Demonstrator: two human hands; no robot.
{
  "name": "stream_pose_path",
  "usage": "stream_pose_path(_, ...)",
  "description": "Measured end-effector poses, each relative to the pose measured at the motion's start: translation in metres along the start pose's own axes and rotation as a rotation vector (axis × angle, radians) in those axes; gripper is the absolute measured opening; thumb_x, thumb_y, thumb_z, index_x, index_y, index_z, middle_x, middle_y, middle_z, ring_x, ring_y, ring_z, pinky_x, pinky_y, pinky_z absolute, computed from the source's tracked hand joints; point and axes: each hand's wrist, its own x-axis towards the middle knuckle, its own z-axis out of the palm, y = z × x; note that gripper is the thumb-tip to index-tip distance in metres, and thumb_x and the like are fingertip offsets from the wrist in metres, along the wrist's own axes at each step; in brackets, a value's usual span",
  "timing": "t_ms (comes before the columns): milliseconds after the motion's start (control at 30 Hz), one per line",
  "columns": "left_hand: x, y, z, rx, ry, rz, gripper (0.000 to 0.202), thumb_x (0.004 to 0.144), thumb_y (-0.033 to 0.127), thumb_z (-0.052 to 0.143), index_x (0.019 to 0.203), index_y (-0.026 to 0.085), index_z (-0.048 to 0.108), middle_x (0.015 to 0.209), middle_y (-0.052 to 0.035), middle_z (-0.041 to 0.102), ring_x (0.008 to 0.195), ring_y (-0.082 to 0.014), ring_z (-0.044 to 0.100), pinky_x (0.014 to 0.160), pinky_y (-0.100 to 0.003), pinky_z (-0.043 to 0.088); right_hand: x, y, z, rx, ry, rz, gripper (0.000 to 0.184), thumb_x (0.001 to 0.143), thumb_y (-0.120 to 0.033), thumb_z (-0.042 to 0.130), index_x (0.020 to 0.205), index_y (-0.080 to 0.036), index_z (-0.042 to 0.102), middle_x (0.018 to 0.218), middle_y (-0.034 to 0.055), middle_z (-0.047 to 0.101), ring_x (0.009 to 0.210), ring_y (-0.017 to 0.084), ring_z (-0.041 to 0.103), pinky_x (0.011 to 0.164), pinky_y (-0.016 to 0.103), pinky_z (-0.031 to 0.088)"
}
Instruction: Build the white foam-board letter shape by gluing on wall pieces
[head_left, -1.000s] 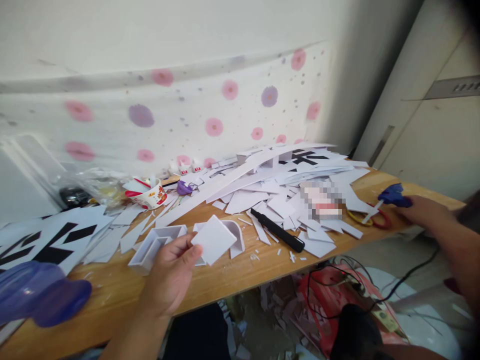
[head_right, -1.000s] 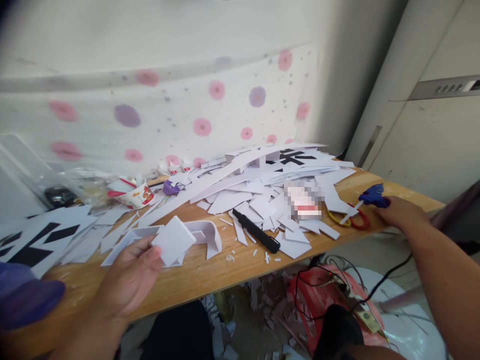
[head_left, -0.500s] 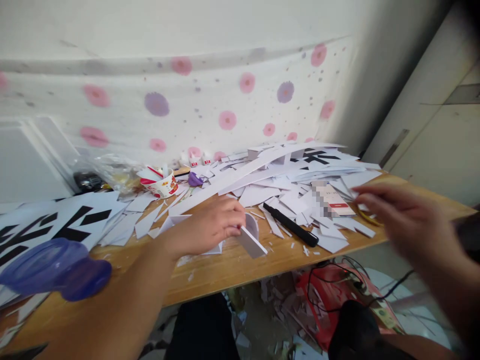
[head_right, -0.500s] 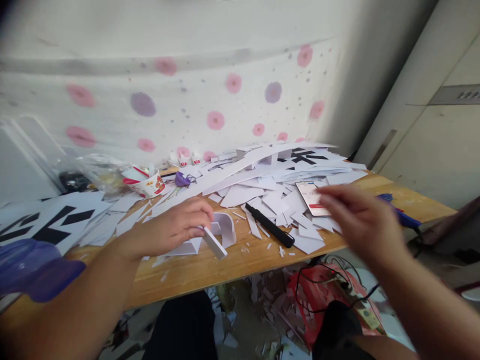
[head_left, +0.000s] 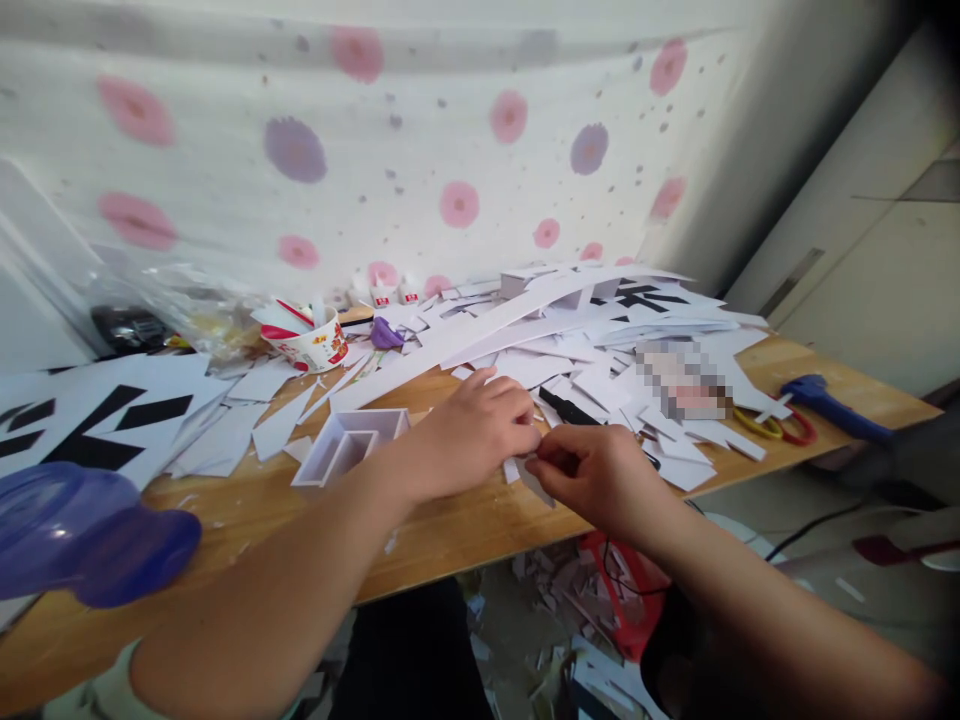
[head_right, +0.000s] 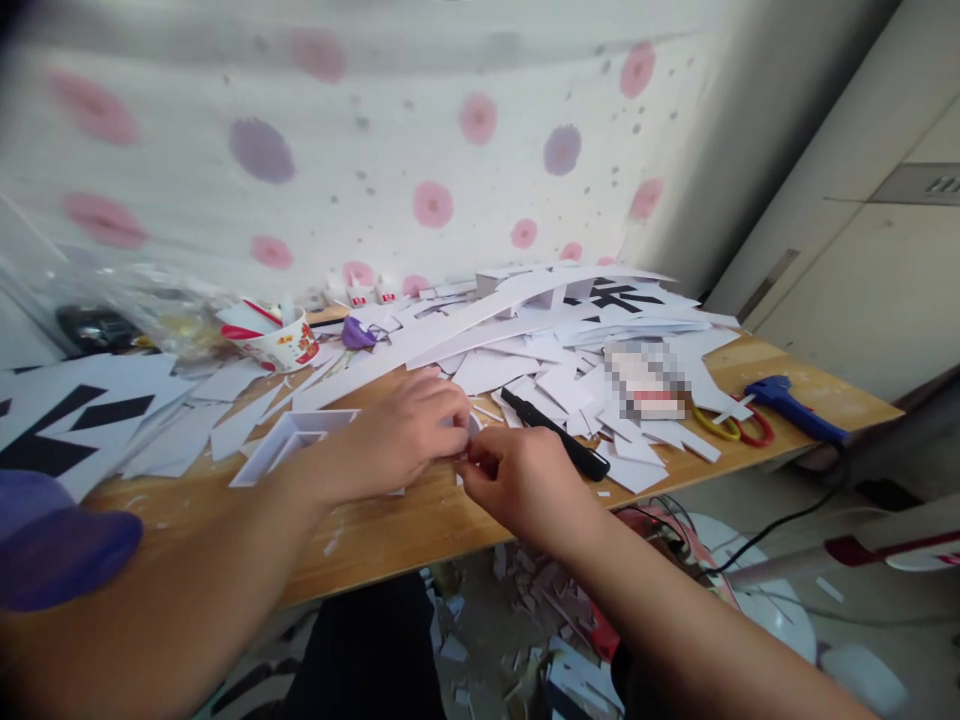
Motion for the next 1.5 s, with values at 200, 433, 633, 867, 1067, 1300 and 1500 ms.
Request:
stream_pose_path(200,-0.006,-0.013,0.01,-0.196,0.196,-0.201,0.022,0.091,0.017,0.048,0.105,0.022,0.064,0.104,-0.0064,0.064,0.102,-0.0207,0.054,0.095,-0.04,0.039,0.006,0.012,0.01,-0.247,0.173,-0.054,0.012,0.072,-0.019,0.059,0.06,-0.018,0.06,0.049,-0.0037,0.055,0.043,0.008,0.045,0.046,0.02,0.031)
stream_pose_path(433,-0.014,-0.031,0.02,-0.232,0.193,-0.354,0.021,0.089,0.013,0.047,0.092,0.018,0.067,0.093,-0.0041,0.071,0.093,-0.0201,0.059,0.086,-0.036,0.044,0.0,0.022,0.022,-0.248,0.229,-0.059,0.022,0.077,-0.025,0.06,0.056,-0.018,0.057,0.045,-0.0043,0.055,0.04,0.008,0.046,0.044,0.02,0.031)
stream_pose_path(633,-0.014,-0.033,0.025,-0.185,0.091,-0.427,0.021,0.087,0.013,0.047,0.088,0.018,0.067,0.091,-0.0039,0.072,0.088,-0.0196,0.06,0.082,-0.035,0.043,-0.002,0.026,0.04,-0.33,0.245,-0.097,0.025,0.081,-0.027,0.057,0.057,-0.018,0.055,0.048,-0.0027,0.055,0.043,0.009,0.048,0.046,0.022,0.03)
stream_pose_path(867,-0.016,-0.032,0.024,-0.193,-0.008,-0.376,0.016,0.085,0.017,0.052,0.081,0.02,0.067,0.081,-0.003,0.07,0.084,-0.0193,0.057,0.082,-0.035,0.041,-0.002,0.024,0.051,-0.398,0.26,-0.097,0.029,0.082,-0.029,0.055,0.055,-0.018,0.055,0.047,-0.002,0.054,0.041,0.01,0.047,0.046,0.023,0.027)
stream_pose_path(1067,-0.015,-0.032,0.024,-0.183,-0.065,-0.379,0.015,0.082,0.014,0.053,0.077,0.019,0.067,0.078,-0.003,0.069,0.082,-0.02,0.056,0.076,-0.034,0.04,-0.002,0.027,0.055,-0.384,0.254,-0.054,0.03,0.082,-0.031,0.055,0.055,-0.018,0.055,0.047,-0.0017,0.054,0.042,0.01,0.048,0.046,0.023,0.028)
stream_pose_path(1300,-0.015,-0.032,0.031,-0.176,-0.06,-0.375,0.016,0.081,0.015,0.054,0.078,0.02,0.069,0.081,-0.0031,0.07,0.082,-0.0208,0.059,0.075,-0.034,0.04,-0.003,0.029,0.056,-0.334,0.235,-0.002,0.031,0.082,-0.035,0.056,0.057,-0.018,0.059,0.047,-0.0005,0.056,0.042,0.011,0.05,0.046,0.023,0.03)
stream_pose_path(1500,-0.016,-0.032,0.032,-0.205,-0.069,-0.386,0.016,0.08,0.014,0.053,0.079,0.021,0.068,0.082,-0.0029,0.069,0.08,-0.0192,0.06,0.072,-0.032,0.04,-0.003,0.028,0.058,-0.309,0.202,0.011,0.031,0.083,-0.035,0.056,0.058,-0.017,0.06,0.049,0.0,0.057,0.044,0.011,0.051,0.047,0.024,0.032)
